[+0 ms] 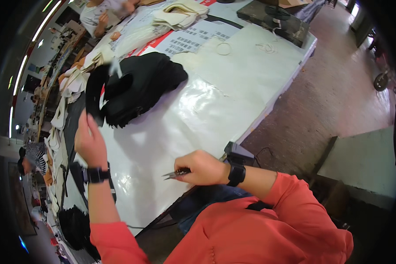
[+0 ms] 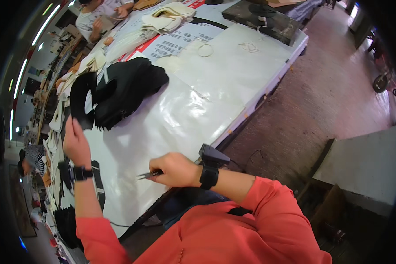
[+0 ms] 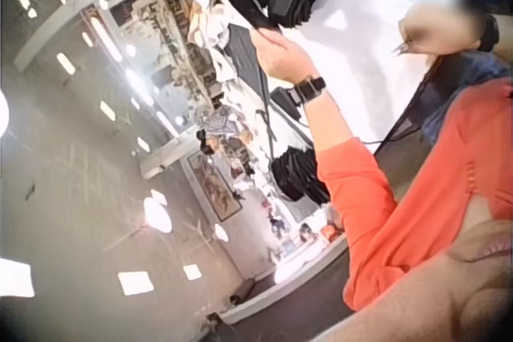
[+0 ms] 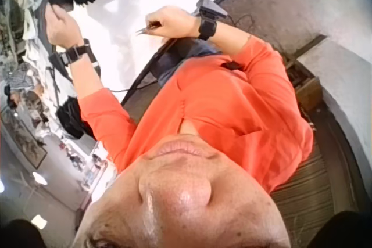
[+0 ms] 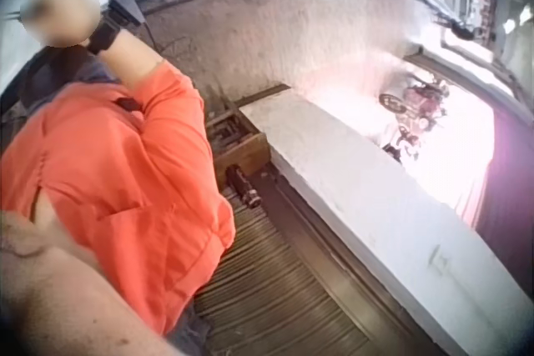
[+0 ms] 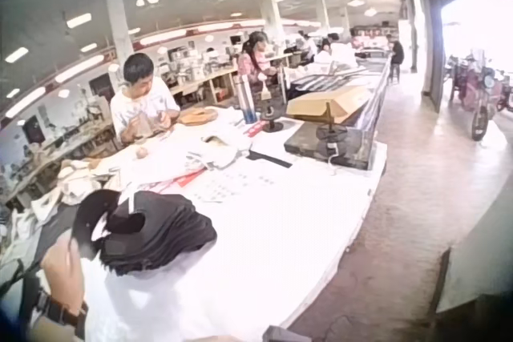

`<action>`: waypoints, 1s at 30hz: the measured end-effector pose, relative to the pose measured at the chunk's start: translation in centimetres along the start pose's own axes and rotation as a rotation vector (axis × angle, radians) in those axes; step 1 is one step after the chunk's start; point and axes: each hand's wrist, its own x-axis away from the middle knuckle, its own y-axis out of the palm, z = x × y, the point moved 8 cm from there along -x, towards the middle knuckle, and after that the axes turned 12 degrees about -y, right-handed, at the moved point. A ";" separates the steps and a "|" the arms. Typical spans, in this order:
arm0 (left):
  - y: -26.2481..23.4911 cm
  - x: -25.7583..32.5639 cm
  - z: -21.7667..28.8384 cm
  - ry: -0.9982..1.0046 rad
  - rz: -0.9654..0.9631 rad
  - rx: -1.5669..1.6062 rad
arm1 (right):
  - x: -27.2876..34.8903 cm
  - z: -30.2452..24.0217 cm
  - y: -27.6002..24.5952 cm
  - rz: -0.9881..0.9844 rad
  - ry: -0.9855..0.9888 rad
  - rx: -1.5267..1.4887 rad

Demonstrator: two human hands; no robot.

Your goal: Gathering and trimming excess material or loose threads from black shoe upper components using snips.

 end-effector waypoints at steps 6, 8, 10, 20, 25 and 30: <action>-4.1 12.0 2.7 0.389 -0.399 0.040 | -0.2 1.5 -14.2 0.475 0.034 0.424; -4.7 16.1 2.5 0.343 -0.553 0.071 | 1.4 2.8 -20.9 0.737 0.225 0.619; -5.0 18.5 3.2 0.294 -0.675 0.130 | 3.9 3.4 -27.1 0.979 0.158 0.844; -6.4 21.4 4.1 0.158 -0.897 0.161 | 1.9 6.7 -34.8 0.711 0.077 1.376; -7.0 22.3 4.3 0.081 -0.985 0.128 | -0.4 8.2 -35.2 0.461 0.302 1.405; -8.2 23.6 3.8 -0.075 -1.048 0.146 | -2.4 4.4 -26.4 0.347 -0.117 1.367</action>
